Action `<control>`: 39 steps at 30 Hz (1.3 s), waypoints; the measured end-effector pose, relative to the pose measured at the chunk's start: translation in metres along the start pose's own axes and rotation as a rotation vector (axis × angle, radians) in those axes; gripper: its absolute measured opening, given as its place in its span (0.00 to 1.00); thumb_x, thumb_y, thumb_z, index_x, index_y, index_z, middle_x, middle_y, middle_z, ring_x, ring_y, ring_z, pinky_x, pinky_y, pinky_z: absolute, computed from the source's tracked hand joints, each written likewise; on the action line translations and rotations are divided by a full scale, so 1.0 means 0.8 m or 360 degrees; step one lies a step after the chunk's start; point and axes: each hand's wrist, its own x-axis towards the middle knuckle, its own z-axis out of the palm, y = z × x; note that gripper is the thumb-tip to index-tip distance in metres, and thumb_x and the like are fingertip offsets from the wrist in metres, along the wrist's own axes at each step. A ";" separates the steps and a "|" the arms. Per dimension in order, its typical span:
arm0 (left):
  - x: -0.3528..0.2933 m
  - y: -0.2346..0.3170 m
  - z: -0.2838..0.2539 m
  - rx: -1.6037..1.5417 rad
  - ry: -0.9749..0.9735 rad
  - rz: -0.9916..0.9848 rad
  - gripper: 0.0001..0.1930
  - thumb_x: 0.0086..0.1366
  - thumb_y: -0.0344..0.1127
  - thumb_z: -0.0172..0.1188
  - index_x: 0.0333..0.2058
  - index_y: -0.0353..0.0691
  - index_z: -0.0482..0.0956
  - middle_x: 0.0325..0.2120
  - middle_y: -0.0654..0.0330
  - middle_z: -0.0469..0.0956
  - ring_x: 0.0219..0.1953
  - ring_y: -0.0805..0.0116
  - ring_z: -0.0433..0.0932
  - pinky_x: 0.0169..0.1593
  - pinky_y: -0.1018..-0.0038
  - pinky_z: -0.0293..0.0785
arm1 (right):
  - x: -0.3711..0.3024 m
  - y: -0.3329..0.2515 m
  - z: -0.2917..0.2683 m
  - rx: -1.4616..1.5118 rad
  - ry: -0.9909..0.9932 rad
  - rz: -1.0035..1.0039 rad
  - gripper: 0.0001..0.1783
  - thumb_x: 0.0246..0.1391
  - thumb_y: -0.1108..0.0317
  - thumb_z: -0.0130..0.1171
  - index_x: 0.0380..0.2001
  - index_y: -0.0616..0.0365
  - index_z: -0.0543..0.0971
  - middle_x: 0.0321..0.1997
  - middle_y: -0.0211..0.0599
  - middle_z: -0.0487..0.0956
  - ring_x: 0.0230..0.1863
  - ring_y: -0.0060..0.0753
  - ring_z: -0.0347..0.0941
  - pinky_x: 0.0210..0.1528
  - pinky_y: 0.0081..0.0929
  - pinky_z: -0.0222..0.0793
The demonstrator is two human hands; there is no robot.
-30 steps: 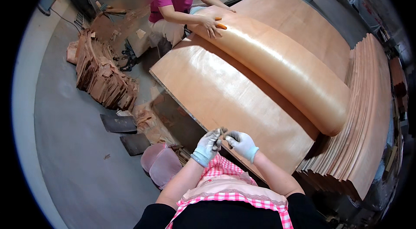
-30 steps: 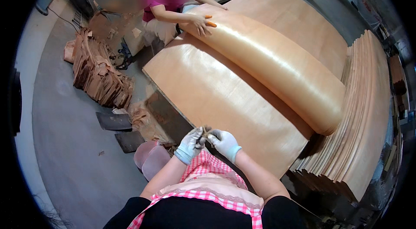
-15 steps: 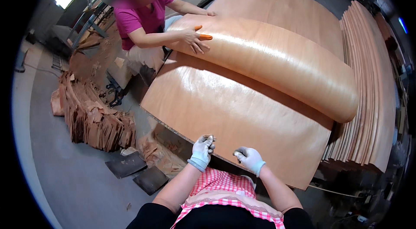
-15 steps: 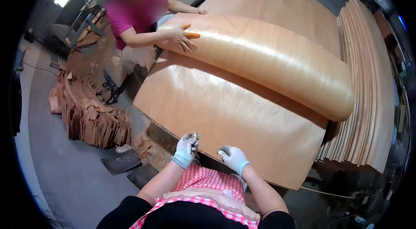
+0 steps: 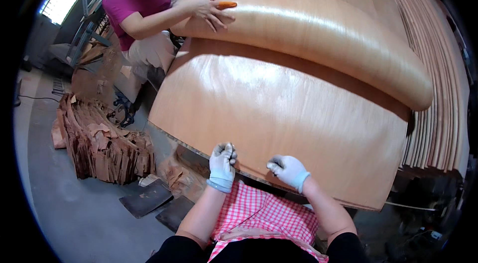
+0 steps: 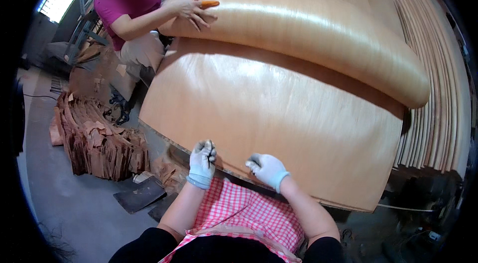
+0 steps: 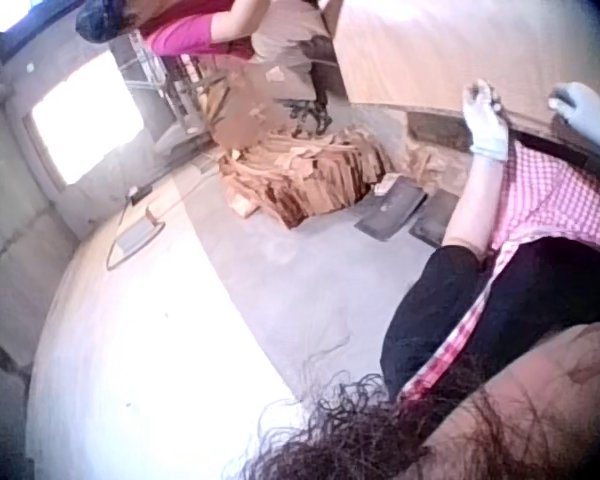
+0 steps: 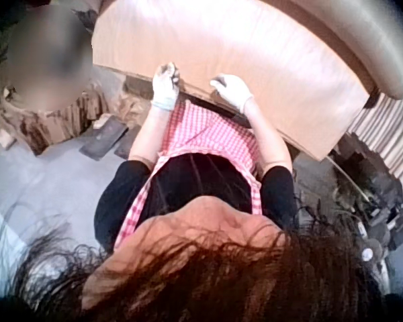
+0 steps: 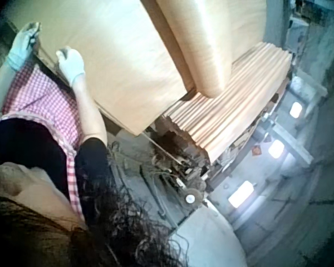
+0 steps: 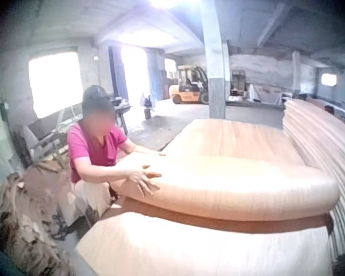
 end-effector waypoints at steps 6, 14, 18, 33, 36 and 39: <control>0.023 -0.018 -0.011 -0.0047 0.0001 0.0361 0.04 0.63 0.27 0.57 0.31 0.42 0.71 0.20 0.64 0.72 0.18 0.77 0.68 0.17 0.85 0.61 | -0.053 0.009 -0.034 -0.0327 0.0163 -0.0010 0.18 0.57 0.55 0.52 0.37 0.60 0.79 0.36 0.51 0.80 0.39 0.51 0.76 0.43 0.40 0.71; 0.058 0.071 -0.078 0.0061 0.0134 0.0633 0.06 0.64 0.33 0.59 0.31 0.42 0.70 0.18 0.65 0.71 0.13 0.80 0.63 0.14 0.84 0.56 | -0.240 0.072 -0.041 -0.0216 0.0558 0.0243 0.16 0.54 0.59 0.55 0.35 0.62 0.79 0.29 0.44 0.80 0.30 0.35 0.77 0.36 0.31 0.72; 0.083 0.129 -0.106 0.0009 0.0219 0.0766 0.05 0.63 0.33 0.59 0.33 0.42 0.73 0.19 0.67 0.72 0.15 0.80 0.67 0.15 0.84 0.58 | -0.299 0.112 -0.055 -0.0335 0.0742 0.0239 0.16 0.54 0.59 0.56 0.34 0.63 0.80 0.28 0.44 0.80 0.29 0.33 0.76 0.36 0.31 0.71; 0.203 0.224 -0.289 0.0183 0.0691 0.0988 0.05 0.62 0.29 0.60 0.29 0.38 0.72 0.20 0.65 0.74 0.17 0.78 0.69 0.20 0.80 0.65 | -0.309 0.175 -0.049 -0.0564 0.0744 0.0717 0.14 0.50 0.62 0.57 0.28 0.64 0.81 0.22 0.37 0.79 0.26 0.26 0.73 0.33 0.28 0.69; 0.215 0.211 -0.288 0.0273 0.0594 0.0952 0.05 0.61 0.29 0.61 0.29 0.39 0.73 0.20 0.65 0.74 0.17 0.79 0.69 0.19 0.80 0.65 | -0.310 0.196 -0.046 -0.0382 0.0844 0.0822 0.11 0.49 0.65 0.59 0.25 0.65 0.81 0.20 0.36 0.78 0.23 0.25 0.72 0.28 0.26 0.67; 0.242 0.206 -0.277 0.0397 0.0608 0.0979 0.03 0.60 0.28 0.61 0.30 0.37 0.75 0.21 0.65 0.75 0.18 0.77 0.71 0.21 0.80 0.68 | -0.302 0.212 -0.050 -0.0225 0.0971 0.0888 0.10 0.49 0.67 0.60 0.23 0.63 0.80 0.18 0.32 0.76 0.20 0.22 0.69 0.23 0.24 0.64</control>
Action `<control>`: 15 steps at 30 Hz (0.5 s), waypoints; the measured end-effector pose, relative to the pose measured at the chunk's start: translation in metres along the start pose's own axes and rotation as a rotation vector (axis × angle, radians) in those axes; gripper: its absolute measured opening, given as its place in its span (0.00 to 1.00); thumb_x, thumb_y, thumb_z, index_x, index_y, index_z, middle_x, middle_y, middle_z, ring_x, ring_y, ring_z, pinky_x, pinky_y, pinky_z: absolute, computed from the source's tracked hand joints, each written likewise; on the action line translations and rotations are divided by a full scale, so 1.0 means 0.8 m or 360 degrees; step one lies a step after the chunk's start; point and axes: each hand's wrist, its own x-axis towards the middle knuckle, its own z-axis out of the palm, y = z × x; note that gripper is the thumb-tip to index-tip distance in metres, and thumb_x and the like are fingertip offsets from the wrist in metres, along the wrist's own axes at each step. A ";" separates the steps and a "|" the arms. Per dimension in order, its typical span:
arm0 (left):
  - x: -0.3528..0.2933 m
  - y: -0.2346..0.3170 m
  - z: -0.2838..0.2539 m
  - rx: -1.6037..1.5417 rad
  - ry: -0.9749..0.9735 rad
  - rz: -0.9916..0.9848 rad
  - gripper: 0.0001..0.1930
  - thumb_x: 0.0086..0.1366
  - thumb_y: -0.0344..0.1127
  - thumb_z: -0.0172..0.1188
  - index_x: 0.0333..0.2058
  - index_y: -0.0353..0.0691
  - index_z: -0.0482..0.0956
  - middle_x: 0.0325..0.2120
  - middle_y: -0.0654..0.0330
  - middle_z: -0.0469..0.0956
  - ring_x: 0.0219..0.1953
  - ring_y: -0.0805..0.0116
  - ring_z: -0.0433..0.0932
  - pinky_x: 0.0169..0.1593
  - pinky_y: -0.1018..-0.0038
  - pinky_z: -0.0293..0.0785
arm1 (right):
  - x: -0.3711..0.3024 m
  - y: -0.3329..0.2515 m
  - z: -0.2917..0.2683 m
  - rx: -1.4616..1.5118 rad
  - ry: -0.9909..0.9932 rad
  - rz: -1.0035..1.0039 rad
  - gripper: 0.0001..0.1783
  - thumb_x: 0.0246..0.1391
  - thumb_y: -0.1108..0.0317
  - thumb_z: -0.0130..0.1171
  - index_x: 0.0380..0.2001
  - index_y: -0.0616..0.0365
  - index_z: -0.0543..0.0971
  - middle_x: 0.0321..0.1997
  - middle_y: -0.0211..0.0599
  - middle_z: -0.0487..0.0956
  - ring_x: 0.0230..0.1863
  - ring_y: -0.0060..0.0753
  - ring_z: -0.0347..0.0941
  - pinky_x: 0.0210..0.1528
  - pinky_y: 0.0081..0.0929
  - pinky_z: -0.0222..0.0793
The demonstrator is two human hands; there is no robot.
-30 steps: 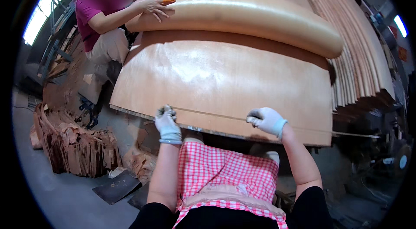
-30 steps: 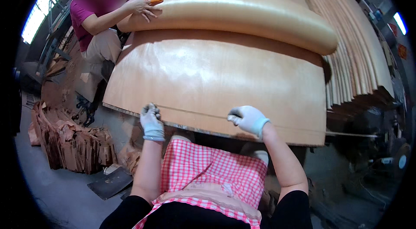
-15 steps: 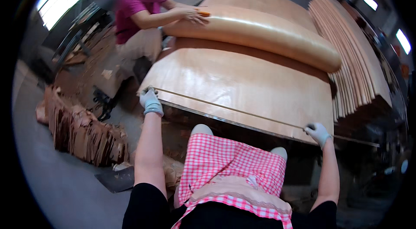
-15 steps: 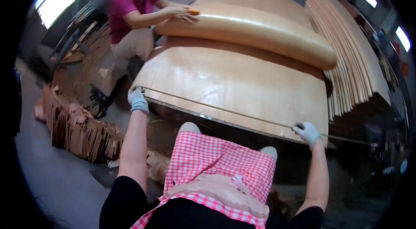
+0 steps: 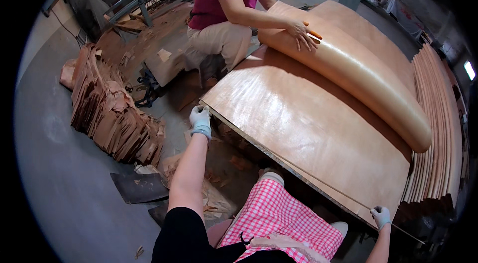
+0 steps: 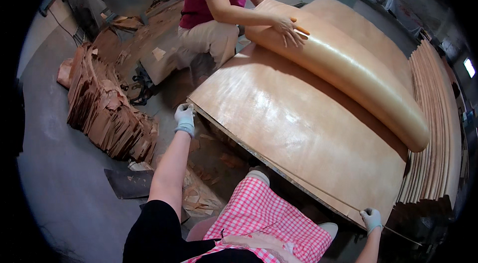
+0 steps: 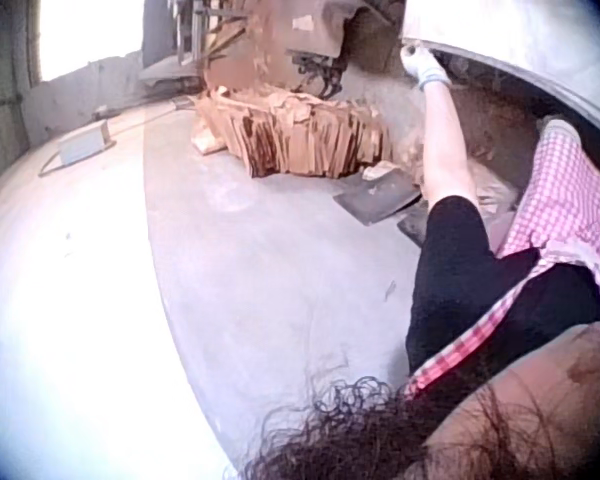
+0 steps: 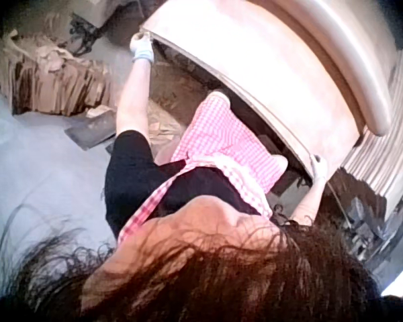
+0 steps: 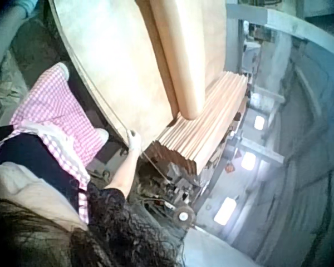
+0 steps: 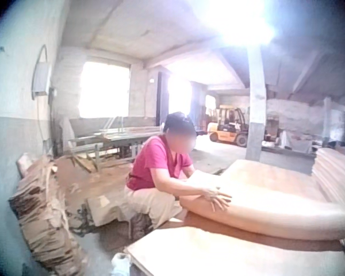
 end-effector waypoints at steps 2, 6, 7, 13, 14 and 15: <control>0.019 -0.013 0.007 0.0062 0.0004 0.0069 0.03 0.59 0.27 0.61 0.31 0.36 0.76 0.22 0.65 0.75 0.20 0.77 0.71 0.23 0.80 0.69 | 0.003 -0.005 0.004 0.0037 0.0029 -0.0007 0.09 0.49 0.68 0.59 0.22 0.63 0.79 0.17 0.30 0.74 0.18 0.21 0.67 0.21 0.23 0.63; 0.057 -0.024 0.013 0.0370 0.0024 0.0273 0.04 0.57 0.29 0.63 0.30 0.36 0.78 0.22 0.64 0.77 0.23 0.77 0.72 0.29 0.77 0.71 | 0.003 -0.018 0.014 0.0168 -0.0019 0.0024 0.08 0.49 0.68 0.59 0.22 0.62 0.78 0.16 0.28 0.73 0.17 0.19 0.66 0.21 0.22 0.62; 0.062 -0.024 0.014 0.0457 0.0026 0.0301 0.04 0.56 0.29 0.63 0.30 0.36 0.78 0.22 0.64 0.77 0.23 0.77 0.72 0.30 0.77 0.71 | 0.003 -0.019 0.018 0.0190 -0.0035 0.0035 0.08 0.49 0.68 0.58 0.21 0.62 0.78 0.16 0.28 0.73 0.17 0.19 0.66 0.21 0.22 0.62; 0.048 0.019 0.018 0.1024 0.0105 0.0386 0.09 0.53 0.36 0.65 0.29 0.39 0.80 0.29 0.55 0.79 0.32 0.60 0.77 0.41 0.70 0.73 | -0.002 -0.029 0.043 0.0092 -0.0010 0.0012 0.10 0.48 0.69 0.62 0.22 0.66 0.79 0.18 0.31 0.75 0.21 0.22 0.67 0.26 0.25 0.65; 0.040 0.031 0.021 0.1136 0.0132 0.0412 0.08 0.52 0.37 0.65 0.29 0.39 0.81 0.30 0.56 0.78 0.33 0.60 0.77 0.42 0.69 0.73 | -0.003 -0.033 0.045 0.0127 -0.0010 0.0004 0.09 0.48 0.69 0.61 0.22 0.65 0.79 0.18 0.30 0.74 0.21 0.21 0.67 0.25 0.24 0.64; 0.036 0.035 0.024 0.1249 0.0159 0.0438 0.08 0.52 0.37 0.65 0.28 0.40 0.81 0.31 0.56 0.78 0.35 0.60 0.78 0.43 0.69 0.73 | -0.004 -0.036 0.047 0.0163 -0.0010 -0.0003 0.09 0.49 0.69 0.60 0.22 0.64 0.79 0.17 0.29 0.74 0.20 0.20 0.66 0.24 0.23 0.63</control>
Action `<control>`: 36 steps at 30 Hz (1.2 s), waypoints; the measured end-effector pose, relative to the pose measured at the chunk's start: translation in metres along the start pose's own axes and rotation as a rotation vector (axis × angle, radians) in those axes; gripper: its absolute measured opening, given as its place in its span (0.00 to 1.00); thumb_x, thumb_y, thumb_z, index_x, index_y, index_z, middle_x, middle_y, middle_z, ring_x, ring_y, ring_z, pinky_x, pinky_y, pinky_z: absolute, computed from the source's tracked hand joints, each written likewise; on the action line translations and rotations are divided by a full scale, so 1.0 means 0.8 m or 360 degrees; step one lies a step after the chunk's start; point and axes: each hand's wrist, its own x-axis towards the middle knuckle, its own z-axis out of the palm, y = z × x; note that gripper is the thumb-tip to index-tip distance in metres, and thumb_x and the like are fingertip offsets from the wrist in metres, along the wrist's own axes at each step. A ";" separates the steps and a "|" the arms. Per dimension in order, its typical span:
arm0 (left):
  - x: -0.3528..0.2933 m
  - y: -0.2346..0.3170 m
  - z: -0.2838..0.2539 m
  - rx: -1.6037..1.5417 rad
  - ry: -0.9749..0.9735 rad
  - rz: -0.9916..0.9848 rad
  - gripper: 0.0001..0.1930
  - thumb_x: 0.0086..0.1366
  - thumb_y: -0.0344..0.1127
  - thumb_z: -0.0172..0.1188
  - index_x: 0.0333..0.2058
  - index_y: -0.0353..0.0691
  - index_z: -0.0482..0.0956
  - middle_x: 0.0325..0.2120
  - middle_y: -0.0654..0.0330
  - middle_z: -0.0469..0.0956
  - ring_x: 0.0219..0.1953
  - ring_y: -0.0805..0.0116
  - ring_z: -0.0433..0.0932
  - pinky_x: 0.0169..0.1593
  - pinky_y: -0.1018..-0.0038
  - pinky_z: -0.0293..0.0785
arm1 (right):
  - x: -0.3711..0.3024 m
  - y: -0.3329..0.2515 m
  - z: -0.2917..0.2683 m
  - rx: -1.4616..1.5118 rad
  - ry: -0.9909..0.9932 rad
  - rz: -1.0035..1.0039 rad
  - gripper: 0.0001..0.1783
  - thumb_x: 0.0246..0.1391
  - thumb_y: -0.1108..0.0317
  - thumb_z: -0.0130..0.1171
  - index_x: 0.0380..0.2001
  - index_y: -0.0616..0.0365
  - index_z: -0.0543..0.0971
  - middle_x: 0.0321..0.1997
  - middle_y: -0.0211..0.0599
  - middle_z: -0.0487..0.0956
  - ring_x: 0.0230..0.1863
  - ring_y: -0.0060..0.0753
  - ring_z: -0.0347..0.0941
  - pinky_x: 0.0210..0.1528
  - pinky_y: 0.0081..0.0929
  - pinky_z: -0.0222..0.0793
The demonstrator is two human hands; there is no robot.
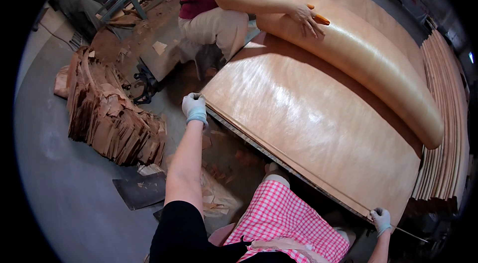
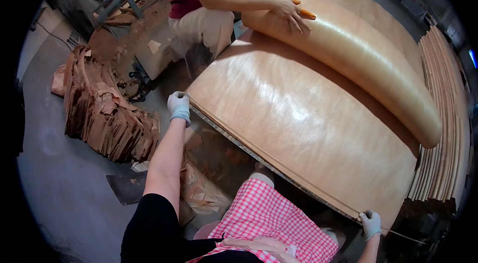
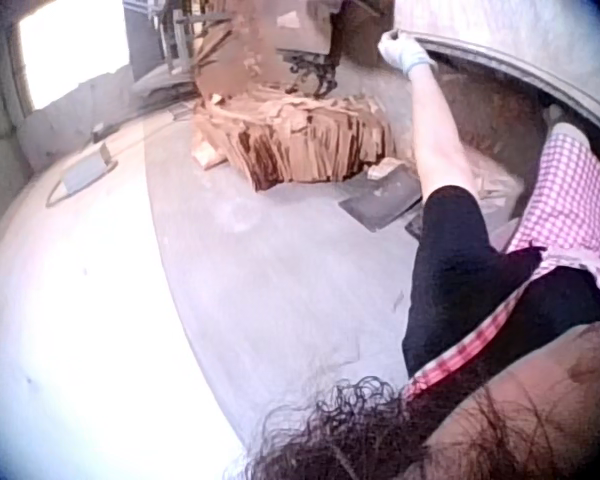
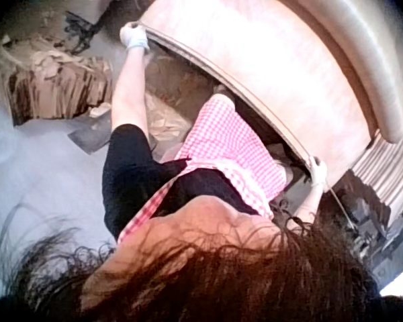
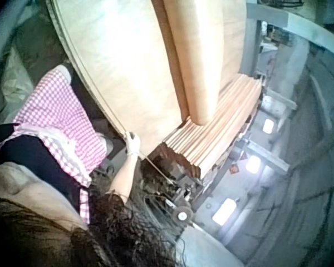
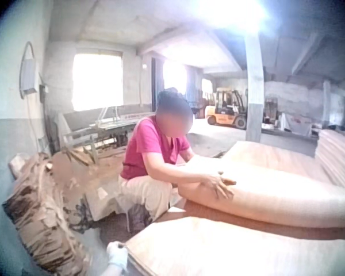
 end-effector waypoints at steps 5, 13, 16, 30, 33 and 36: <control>0.020 -0.015 0.006 0.0125 -0.0122 -0.0070 0.09 0.50 0.40 0.67 0.28 0.44 0.83 0.33 0.53 0.78 0.37 0.56 0.78 0.45 0.65 0.73 | 0.004 -0.022 -0.001 -0.0136 -0.0094 0.0040 0.08 0.49 0.69 0.59 0.22 0.64 0.79 0.18 0.29 0.74 0.20 0.20 0.66 0.24 0.23 0.63; 0.049 -0.043 0.019 -0.0073 -0.0310 -0.0110 0.12 0.48 0.37 0.68 0.32 0.40 0.82 0.36 0.52 0.80 0.40 0.59 0.79 0.45 0.65 0.74 | 0.003 -0.022 0.006 -0.0400 -0.0198 0.0102 0.16 0.46 0.59 0.61 0.26 0.66 0.80 0.21 0.40 0.78 0.23 0.28 0.72 0.28 0.30 0.67; 0.049 -0.053 0.021 -0.0067 -0.0211 -0.0209 0.23 0.47 0.36 0.69 0.43 0.36 0.77 0.42 0.48 0.78 0.43 0.58 0.78 0.48 0.64 0.74 | 0.010 -0.035 0.016 -0.0721 -0.0106 -0.0018 0.22 0.45 0.54 0.62 0.31 0.67 0.80 0.31 0.54 0.80 0.34 0.46 0.79 0.39 0.36 0.71; 0.088 -0.072 0.048 0.0699 -0.0263 -0.0360 0.54 0.41 0.60 0.72 0.62 0.38 0.59 0.61 0.46 0.62 0.61 0.51 0.63 0.63 0.60 0.59 | 0.017 -0.030 0.025 -0.0685 -0.0208 0.0325 0.24 0.44 0.46 0.63 0.30 0.59 0.81 0.33 0.50 0.80 0.38 0.47 0.77 0.44 0.38 0.70; 0.076 -0.055 0.041 0.0729 -0.0256 -0.0384 0.53 0.42 0.63 0.70 0.63 0.44 0.58 0.61 0.45 0.62 0.62 0.48 0.61 0.63 0.58 0.59 | 0.020 -0.026 0.031 -0.0662 -0.0227 0.0321 0.23 0.43 0.46 0.63 0.28 0.59 0.82 0.30 0.48 0.81 0.35 0.45 0.78 0.40 0.35 0.71; 0.114 -0.084 0.018 0.0846 -0.0174 -0.0350 0.53 0.43 0.64 0.69 0.64 0.48 0.56 0.62 0.44 0.58 0.62 0.46 0.60 0.62 0.53 0.59 | 0.039 -0.027 0.036 -0.0646 -0.0276 0.0244 0.24 0.42 0.46 0.64 0.28 0.60 0.81 0.31 0.48 0.81 0.35 0.44 0.78 0.40 0.35 0.71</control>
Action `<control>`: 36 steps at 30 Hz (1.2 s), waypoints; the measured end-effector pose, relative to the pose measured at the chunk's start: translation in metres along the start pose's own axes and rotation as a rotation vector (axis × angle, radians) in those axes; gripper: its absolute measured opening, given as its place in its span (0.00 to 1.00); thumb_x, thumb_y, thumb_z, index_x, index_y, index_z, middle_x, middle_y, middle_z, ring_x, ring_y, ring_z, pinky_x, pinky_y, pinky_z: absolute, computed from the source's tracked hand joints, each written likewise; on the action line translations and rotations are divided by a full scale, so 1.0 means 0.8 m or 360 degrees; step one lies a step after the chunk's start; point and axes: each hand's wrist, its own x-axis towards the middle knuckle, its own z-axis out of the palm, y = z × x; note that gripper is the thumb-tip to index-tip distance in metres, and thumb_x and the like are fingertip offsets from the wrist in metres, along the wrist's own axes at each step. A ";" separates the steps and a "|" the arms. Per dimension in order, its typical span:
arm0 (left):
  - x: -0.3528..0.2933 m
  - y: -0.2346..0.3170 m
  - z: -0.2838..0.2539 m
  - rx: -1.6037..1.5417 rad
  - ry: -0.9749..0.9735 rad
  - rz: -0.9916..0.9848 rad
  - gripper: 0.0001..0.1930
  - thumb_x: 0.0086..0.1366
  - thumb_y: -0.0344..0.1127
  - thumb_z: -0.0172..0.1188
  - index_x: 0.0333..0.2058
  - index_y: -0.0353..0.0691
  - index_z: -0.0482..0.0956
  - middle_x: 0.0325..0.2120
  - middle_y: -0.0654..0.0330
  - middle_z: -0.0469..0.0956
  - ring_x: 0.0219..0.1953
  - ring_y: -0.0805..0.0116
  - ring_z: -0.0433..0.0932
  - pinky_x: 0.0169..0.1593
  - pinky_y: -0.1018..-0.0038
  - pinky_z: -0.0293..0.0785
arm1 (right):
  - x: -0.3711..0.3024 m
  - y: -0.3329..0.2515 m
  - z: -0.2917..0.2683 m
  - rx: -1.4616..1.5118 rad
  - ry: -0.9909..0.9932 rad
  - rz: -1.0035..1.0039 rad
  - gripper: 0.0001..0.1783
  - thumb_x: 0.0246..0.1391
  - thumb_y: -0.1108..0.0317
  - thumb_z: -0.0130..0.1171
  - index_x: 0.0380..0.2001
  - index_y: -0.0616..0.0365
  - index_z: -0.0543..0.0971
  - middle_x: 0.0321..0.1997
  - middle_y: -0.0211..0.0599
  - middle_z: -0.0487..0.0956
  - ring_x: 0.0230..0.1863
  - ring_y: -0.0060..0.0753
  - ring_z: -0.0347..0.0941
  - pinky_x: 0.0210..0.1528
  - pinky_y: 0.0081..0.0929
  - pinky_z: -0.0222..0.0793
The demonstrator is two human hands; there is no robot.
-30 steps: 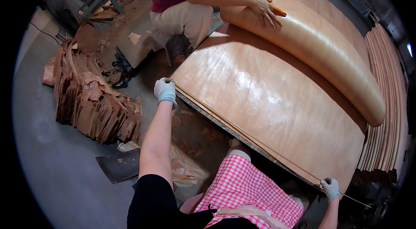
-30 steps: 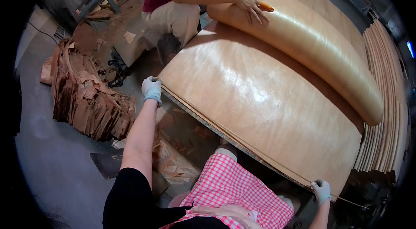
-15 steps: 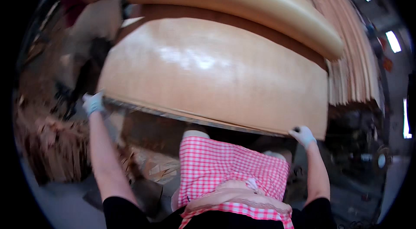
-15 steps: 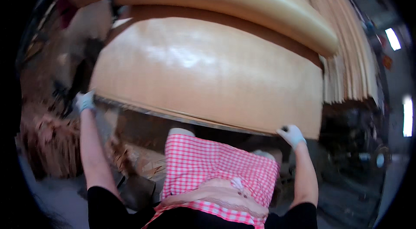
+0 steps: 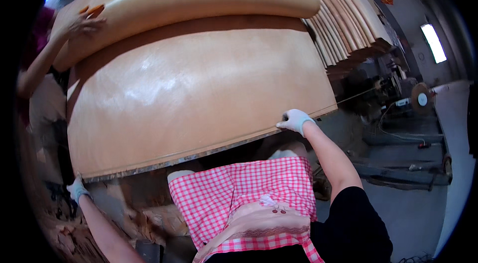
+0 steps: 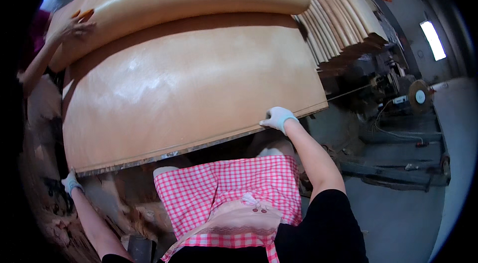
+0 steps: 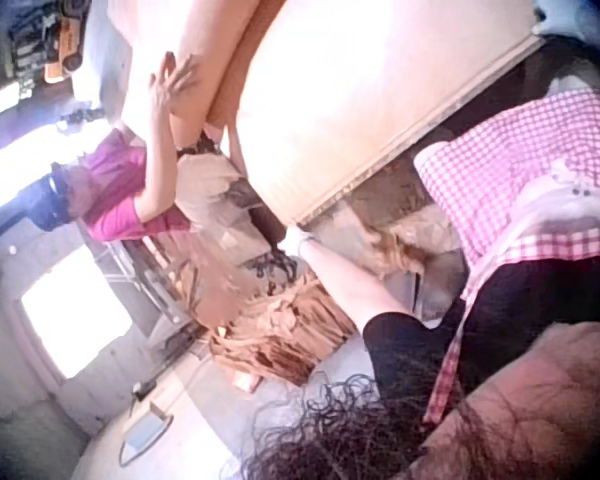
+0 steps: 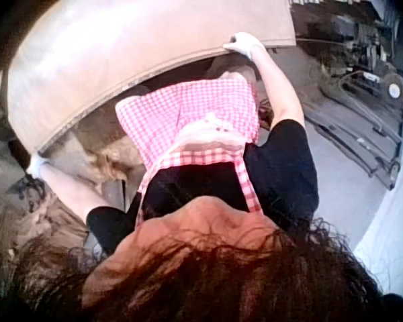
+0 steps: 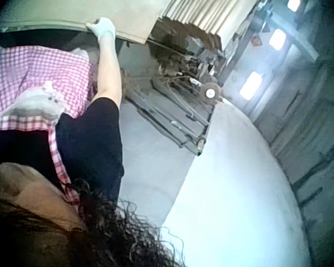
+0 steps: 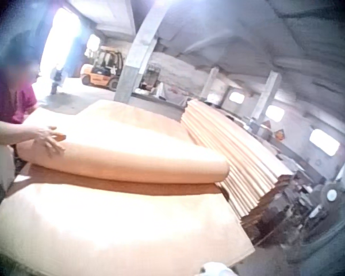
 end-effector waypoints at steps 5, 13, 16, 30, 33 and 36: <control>-0.232 0.115 -0.042 0.0230 0.0672 0.0710 0.42 0.55 0.55 0.61 0.64 0.46 0.56 0.61 0.42 0.58 0.59 0.46 0.64 0.59 0.54 0.61 | -0.009 0.008 -0.005 -0.0093 -0.0093 0.0049 0.28 0.42 0.43 0.60 0.33 0.58 0.82 0.38 0.49 0.81 0.41 0.47 0.77 0.45 0.39 0.71; -0.775 0.168 0.000 -0.0170 -0.0717 0.2414 0.45 0.55 0.50 0.60 0.64 0.31 0.51 0.64 0.39 0.50 0.68 0.46 0.47 0.69 0.55 0.39 | -0.012 0.016 -0.004 -0.0023 0.0021 -0.0029 0.28 0.43 0.43 0.58 0.37 0.57 0.82 0.42 0.48 0.80 0.45 0.48 0.77 0.46 0.41 0.73; -0.831 0.174 0.012 0.0132 -0.0753 0.2509 0.49 0.53 0.54 0.61 0.65 0.32 0.49 0.66 0.41 0.47 0.69 0.48 0.43 0.69 0.56 0.35 | -0.013 0.013 -0.005 0.0000 0.0018 -0.0065 0.24 0.45 0.45 0.59 0.37 0.53 0.82 0.41 0.46 0.80 0.43 0.48 0.77 0.45 0.40 0.72; -0.821 0.177 0.016 0.0186 -0.0771 0.2416 0.53 0.47 0.53 0.66 0.65 0.34 0.49 0.67 0.43 0.45 0.69 0.49 0.41 0.69 0.57 0.34 | 0.003 0.411 -0.058 0.0023 0.0304 0.0155 0.16 0.50 0.54 0.57 0.41 0.45 0.82 0.45 0.38 0.80 0.52 0.41 0.72 0.57 0.37 0.63; -0.821 0.177 0.016 0.0163 -0.0768 0.2431 0.53 0.46 0.52 0.67 0.65 0.35 0.49 0.67 0.43 0.46 0.69 0.49 0.41 0.70 0.58 0.35 | 0.010 0.445 -0.056 0.0087 0.0314 0.0312 0.13 0.49 0.56 0.57 0.35 0.46 0.82 0.40 0.34 0.81 0.49 0.34 0.74 0.66 0.36 0.50; -0.814 0.175 0.024 0.0165 -0.0735 0.2453 0.53 0.47 0.53 0.66 0.66 0.35 0.48 0.67 0.45 0.46 0.69 0.50 0.42 0.69 0.59 0.36 | 0.021 0.442 -0.058 0.0051 0.0251 0.0385 0.15 0.49 0.54 0.59 0.39 0.45 0.82 0.46 0.35 0.80 0.51 0.39 0.73 0.57 0.34 0.64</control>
